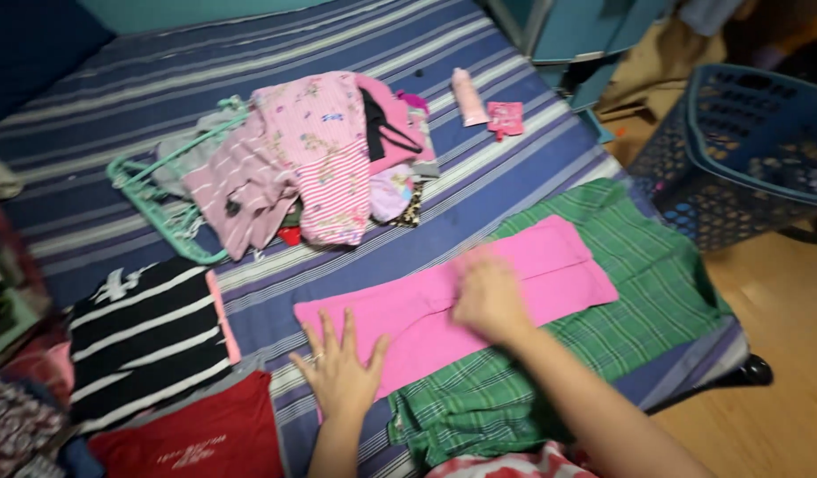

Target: The person folds several pieces of clothing on a bed, including a red t-shirt, a pink t-shirt, and a pink striped top. Each item is smoothed, folded into a compact rectangle, and placed in a growing stack. The person also briefly handles a small plastic hanger.

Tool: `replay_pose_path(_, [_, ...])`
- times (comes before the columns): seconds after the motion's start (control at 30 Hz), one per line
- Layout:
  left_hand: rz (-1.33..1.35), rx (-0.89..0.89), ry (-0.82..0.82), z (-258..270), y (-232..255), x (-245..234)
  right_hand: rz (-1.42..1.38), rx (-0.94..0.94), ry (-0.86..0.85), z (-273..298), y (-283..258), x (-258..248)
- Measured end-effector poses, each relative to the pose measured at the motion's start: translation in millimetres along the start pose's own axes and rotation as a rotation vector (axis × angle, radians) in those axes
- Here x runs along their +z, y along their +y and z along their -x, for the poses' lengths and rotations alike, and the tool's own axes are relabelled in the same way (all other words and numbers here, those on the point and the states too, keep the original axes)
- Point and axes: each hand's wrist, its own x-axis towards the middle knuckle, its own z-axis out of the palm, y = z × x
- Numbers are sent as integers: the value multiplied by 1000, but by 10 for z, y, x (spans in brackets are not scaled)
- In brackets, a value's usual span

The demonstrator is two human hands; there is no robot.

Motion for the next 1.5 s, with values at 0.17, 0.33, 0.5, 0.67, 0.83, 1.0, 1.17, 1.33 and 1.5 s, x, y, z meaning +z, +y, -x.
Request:
replay_pose_path(0.17, [-61,-22,-50,1,-17,149,272,272,157,143,1184,-171])
replay_pose_path(0.33, [-43,-63,-140,-41,26,58,162,427,69,139,1402,-155])
replay_pose_path(0.5, [-117,22,-98,-94,401,-104,-65,784,-111,105,1644,-480])
replay_pose_path(0.67, [137,374,47,-150,1141,1,-203,702,-224,54,2160,-444])
replay_pose_path(0.83, [129,446,-238,-133,1411,186,-609,750,-389,87,2517,-315])
replay_pose_path(1.0, [170,443,-296,-146,1330,264,-953,618,-327,133,2536,-405])
replay_pose_path(1.17, [542,254,-340,-205,1343,193,-888,630,-248,12,2033,-742])
replay_pose_path(1.33, [1847,-170,-580,-318,1548,11,-659,452,-156,-100,879,-1016])
replay_pose_path(1.5, [2102,-587,-772,-419,1276,-252,-887,89,-446,161,-155,-996])
